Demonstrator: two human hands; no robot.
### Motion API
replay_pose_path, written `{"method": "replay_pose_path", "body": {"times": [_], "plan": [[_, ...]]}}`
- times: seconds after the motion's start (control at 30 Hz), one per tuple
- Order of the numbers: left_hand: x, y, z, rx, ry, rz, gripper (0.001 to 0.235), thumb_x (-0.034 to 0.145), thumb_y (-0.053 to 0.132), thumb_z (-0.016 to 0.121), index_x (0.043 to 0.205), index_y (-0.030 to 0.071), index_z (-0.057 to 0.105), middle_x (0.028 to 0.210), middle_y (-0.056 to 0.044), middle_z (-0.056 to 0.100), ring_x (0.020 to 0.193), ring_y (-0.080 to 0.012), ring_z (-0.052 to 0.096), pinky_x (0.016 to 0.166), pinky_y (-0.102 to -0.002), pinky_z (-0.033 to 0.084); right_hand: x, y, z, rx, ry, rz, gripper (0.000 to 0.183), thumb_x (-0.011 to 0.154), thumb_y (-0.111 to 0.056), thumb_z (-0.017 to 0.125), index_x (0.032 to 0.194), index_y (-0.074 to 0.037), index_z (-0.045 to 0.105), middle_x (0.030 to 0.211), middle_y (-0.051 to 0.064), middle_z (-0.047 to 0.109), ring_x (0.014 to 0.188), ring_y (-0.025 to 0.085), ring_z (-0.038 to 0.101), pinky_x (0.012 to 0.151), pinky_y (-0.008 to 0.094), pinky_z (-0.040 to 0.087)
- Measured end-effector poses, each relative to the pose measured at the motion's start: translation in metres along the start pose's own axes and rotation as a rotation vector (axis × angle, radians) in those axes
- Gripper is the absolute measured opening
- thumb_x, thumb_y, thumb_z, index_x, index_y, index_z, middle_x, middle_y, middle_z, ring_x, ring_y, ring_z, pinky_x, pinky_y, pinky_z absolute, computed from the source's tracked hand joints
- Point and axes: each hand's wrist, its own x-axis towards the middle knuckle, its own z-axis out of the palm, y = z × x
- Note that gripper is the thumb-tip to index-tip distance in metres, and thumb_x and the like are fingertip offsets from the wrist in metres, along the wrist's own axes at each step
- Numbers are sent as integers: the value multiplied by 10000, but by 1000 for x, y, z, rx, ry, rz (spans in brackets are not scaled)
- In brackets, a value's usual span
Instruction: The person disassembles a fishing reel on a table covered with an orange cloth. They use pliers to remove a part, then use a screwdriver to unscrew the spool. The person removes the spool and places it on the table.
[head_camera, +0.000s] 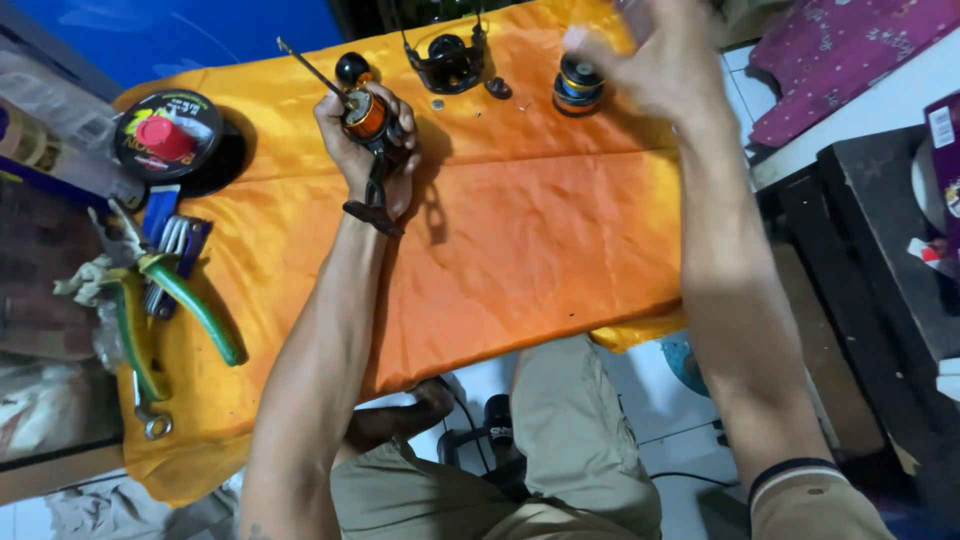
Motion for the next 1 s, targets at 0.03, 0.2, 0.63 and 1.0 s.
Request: {"method": "replay_pose_path", "body": {"times": [0.03, 0.2, 0.63, 1.0], "plan": [[1, -1, 0, -1, -6, -1, 479, 744, 565, 533, 763, 91, 598, 592, -90, 564, 428, -145, 443, 304, -276, 239, -3, 3, 5, -5, 4, 1, 496, 1058, -351, 884, 1275, 31, 653, 1216, 181, 698, 1100, 303, 646, 868, 417, 472], [0, -1, -1, 11, -16, 12, 499, 770, 555, 514, 768, 62, 596, 604, -108, 566, 438, -155, 462, 283, -275, 257, -15, 11, 29, -254, -245, 254, 683, 887, -467, 894, 1373, -49, 660, 1232, 204, 674, 1137, 447, 603, 862, 538, 479], [0, -2, 1, 88, -56, 46, 484, 783, 555, 516, 735, 81, 600, 610, -92, 582, 424, -161, 441, 292, -284, 257, -18, 22, 22, 505, -122, 321, 247, 915, -135, 778, 1143, -66, 715, 1190, 45, 723, 1063, 97, 659, 967, 265, 516], [-4, 0, 6, 46, -27, -24, 446, 785, 534, 514, 759, 96, 592, 601, -66, 580, 461, -146, 487, 326, -270, 258, -26, 32, 6, 1171, -334, 399, 599, 750, -336, 702, 1246, -1, 684, 1112, 126, 730, 503, -19, 466, 361, 118, 287]]}}
